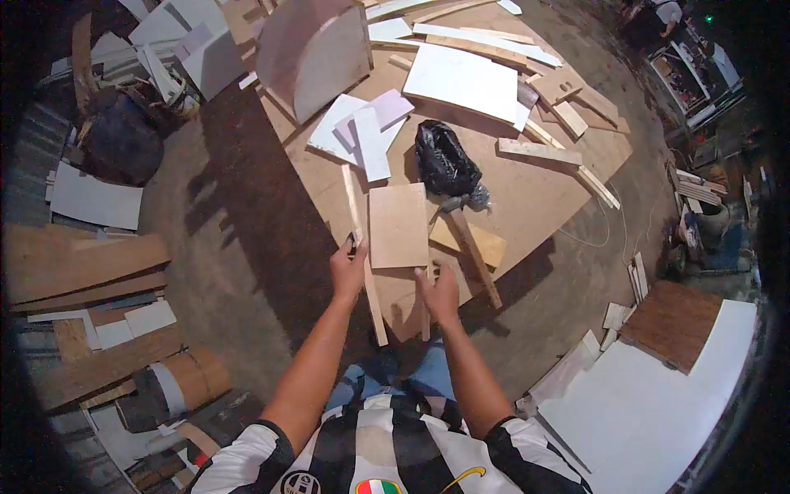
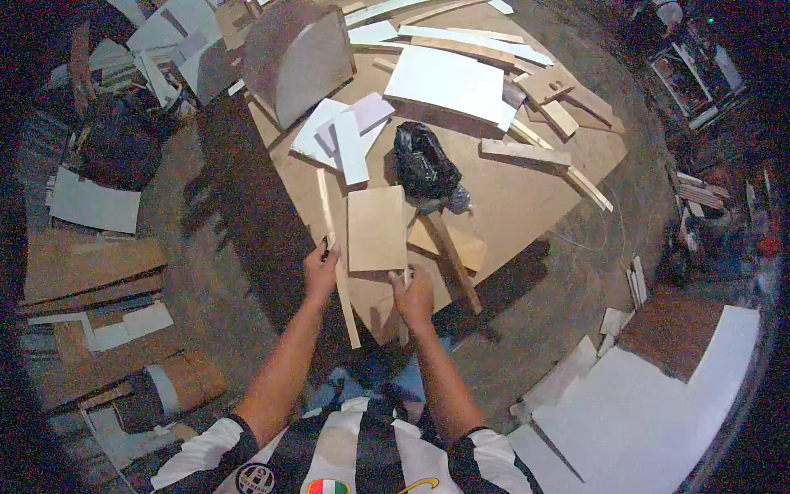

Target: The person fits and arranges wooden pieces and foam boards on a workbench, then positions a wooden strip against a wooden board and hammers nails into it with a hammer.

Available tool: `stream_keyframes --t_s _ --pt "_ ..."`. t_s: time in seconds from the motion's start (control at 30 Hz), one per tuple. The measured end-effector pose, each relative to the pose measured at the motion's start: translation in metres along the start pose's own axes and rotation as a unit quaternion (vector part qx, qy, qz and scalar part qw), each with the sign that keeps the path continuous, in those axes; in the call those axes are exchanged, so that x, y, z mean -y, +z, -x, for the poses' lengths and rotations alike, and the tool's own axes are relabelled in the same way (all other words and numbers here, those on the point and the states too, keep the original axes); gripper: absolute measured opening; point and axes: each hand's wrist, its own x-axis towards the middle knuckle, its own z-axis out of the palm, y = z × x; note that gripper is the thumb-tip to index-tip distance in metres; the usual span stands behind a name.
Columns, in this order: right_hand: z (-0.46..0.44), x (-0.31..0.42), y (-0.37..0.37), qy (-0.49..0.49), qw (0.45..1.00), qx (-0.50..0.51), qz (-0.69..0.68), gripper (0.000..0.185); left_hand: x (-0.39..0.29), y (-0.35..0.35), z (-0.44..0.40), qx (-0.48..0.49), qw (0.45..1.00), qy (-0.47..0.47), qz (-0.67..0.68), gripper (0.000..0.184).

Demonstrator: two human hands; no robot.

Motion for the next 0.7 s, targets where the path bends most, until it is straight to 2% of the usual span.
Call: stream_keyframes --t_s 0.03,0.1,0.17,0.27,0.37,0.4,0.5,0.6,0.7 --pt "-0.004 0.005 0.008 -0.004 0.998 -0.045 0.05 0.051 0.006 -0.01 0.003 0.0 1.0 0.0 0.0 0.039" --pt "-0.013 0.013 0.02 0.027 0.996 -0.049 0.066 0.055 0.018 -0.025 0.008 0.008 0.996 -0.037 -0.078 0.039" --pt "-0.024 0.014 0.03 0.06 0.991 -0.072 0.096 0.058 0.056 -0.023 0.001 0.014 0.995 -0.049 -0.089 0.039" --pt "-0.042 0.001 0.044 0.075 0.99 -0.074 0.092 0.047 0.092 -0.014 -0.008 0.0 0.991 -0.014 -0.135 0.036" --pt "-0.048 -0.001 0.039 0.068 0.992 -0.066 0.089 0.037 0.081 -0.007 -0.013 0.04 0.987 -0.026 -0.155 0.035" --pt "-0.051 -0.001 0.035 0.05 0.994 -0.063 0.076 0.034 0.081 -0.003 -0.013 0.032 0.987 0.012 -0.157 0.035" --pt "-0.058 -0.023 0.038 0.017 0.994 -0.101 0.049 0.031 0.085 0.015 -0.023 0.016 0.992 0.039 -0.118 0.036" --pt "-0.063 -0.037 0.034 0.032 0.996 -0.085 0.009 0.03 0.072 0.02 -0.024 0.021 0.984 -0.021 -0.177 0.041" --pt "-0.063 -0.039 0.032 0.023 0.996 -0.081 -0.032 0.029 0.066 0.021 -0.024 0.037 0.978 -0.033 -0.201 0.043"
